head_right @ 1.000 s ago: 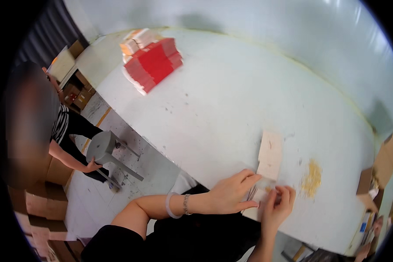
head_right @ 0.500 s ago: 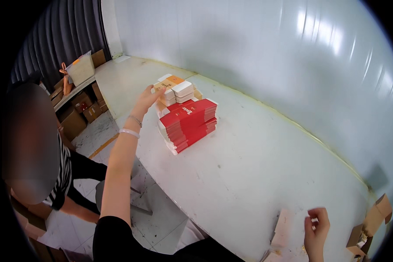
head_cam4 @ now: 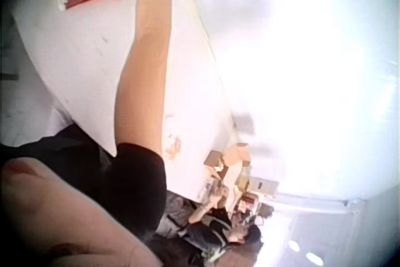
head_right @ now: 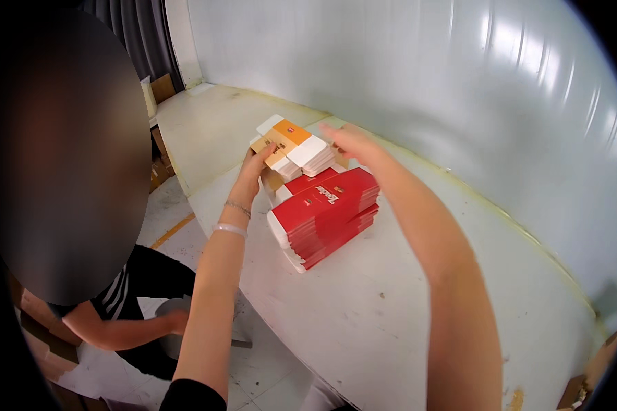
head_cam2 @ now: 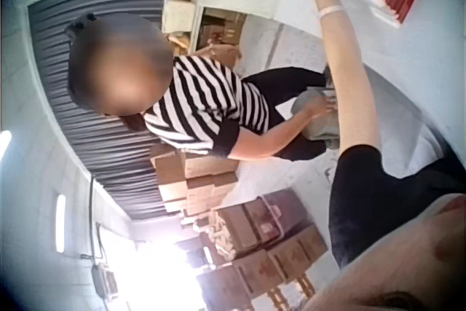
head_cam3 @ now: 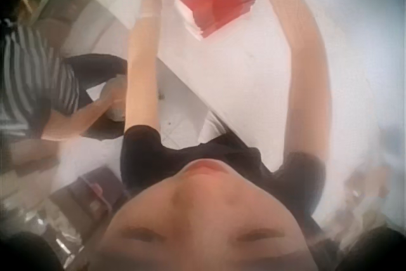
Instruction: The person repeatedly picks up small rectangular cards and gold-colored fasteners, then inserts each fastener through a pre-punched hole in the card. The person stacks the assembled cards on the table and later places them into a cardboard box.
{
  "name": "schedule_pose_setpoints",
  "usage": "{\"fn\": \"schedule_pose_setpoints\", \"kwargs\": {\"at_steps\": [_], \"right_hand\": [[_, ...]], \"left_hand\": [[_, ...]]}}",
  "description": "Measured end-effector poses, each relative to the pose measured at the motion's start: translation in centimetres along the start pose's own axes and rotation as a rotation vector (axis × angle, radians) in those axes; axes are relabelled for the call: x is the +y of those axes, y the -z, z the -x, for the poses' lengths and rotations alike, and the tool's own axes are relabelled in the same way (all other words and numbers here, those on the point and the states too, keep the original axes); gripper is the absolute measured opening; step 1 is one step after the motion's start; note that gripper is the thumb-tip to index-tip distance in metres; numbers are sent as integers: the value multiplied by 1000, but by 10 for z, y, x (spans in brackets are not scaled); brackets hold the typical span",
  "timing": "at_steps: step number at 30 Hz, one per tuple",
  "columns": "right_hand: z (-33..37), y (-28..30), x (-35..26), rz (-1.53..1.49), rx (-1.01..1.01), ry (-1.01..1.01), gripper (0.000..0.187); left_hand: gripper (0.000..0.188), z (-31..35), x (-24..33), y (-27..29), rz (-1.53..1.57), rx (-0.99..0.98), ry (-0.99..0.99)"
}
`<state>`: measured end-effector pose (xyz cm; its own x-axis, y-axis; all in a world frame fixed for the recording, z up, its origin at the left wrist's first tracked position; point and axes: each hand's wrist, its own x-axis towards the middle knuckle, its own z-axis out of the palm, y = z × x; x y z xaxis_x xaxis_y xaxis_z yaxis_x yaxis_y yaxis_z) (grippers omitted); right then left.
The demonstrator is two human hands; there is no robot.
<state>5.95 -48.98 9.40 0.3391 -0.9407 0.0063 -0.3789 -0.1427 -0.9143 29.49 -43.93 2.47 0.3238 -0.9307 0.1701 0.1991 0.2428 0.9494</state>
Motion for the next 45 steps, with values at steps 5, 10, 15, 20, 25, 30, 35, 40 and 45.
{"fn": "schedule_pose_setpoints", "kwargs": {"at_steps": [5,10,15,20,25,30,35,40,45], "right_hand": [[-11,-40,-6,-248,-265,25,55],[55,-38,-70,-127,-223,230,81],[164,-8,-100,-323,-279,281,87],[299,38,-27,-1104,-342,-120,74],[409,39,-66,-1042,-392,-304,87],[476,38,-110,-823,-116,-323,100],[528,53,-49,-936,-167,-441,100],[496,34,-15,-978,-260,-367,94],[498,32,-4,-1007,-328,-457,95]], "left_hand": [[79,19,-11,14,19,-10,-86],[75,46,50,1,246,-172,-370],[77,162,124,-59,9,-147,-580],[71,252,171,-31,471,-334,-202],[51,373,148,-43,552,-608,774],[52,429,182,-56,782,-542,889],[58,421,203,-45,609,-673,972],[55,413,185,-49,499,-500,1039],[50,412,179,-46,707,-486,1147]]}}
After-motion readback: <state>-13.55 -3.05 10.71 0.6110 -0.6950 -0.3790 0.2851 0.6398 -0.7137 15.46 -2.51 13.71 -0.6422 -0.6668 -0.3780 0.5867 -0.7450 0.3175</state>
